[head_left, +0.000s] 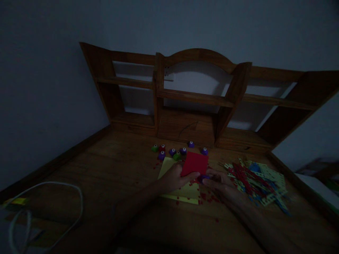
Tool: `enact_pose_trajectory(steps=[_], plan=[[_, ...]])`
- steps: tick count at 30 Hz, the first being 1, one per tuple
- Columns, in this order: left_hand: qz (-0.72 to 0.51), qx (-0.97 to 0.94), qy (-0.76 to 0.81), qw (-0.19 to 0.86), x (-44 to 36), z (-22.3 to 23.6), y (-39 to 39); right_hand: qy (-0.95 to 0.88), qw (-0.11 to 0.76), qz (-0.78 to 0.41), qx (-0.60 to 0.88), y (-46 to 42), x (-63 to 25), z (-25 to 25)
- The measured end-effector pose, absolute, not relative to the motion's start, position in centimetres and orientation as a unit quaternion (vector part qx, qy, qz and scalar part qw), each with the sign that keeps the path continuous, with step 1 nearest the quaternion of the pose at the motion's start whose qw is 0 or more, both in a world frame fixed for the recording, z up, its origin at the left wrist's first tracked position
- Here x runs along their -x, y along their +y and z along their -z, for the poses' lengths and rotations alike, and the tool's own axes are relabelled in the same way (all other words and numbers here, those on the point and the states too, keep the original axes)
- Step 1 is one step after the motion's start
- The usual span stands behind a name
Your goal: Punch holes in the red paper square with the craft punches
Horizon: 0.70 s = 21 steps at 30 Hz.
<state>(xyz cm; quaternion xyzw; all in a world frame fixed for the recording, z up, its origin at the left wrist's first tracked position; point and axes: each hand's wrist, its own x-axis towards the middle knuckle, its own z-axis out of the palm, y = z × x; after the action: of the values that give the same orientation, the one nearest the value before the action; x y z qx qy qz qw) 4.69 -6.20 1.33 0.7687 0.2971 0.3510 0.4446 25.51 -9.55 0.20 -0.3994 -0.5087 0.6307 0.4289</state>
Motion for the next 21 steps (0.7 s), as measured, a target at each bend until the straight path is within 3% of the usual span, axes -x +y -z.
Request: enact_pose_trajectory(steps=[9, 21], plan=[[-0.338, -0.778, 0.278, 0.451, -4.4, -2.4, -6.8, -0.502, 0.447, -0.624, 0.398, -9.5, -25.8, -0.4], [-0.365, -0.774, 0.299, 0.422, -5.0, 0.3, -6.7, -0.562, 0.436, -0.576, 0.404, -9.6, -25.2, 0.3]])
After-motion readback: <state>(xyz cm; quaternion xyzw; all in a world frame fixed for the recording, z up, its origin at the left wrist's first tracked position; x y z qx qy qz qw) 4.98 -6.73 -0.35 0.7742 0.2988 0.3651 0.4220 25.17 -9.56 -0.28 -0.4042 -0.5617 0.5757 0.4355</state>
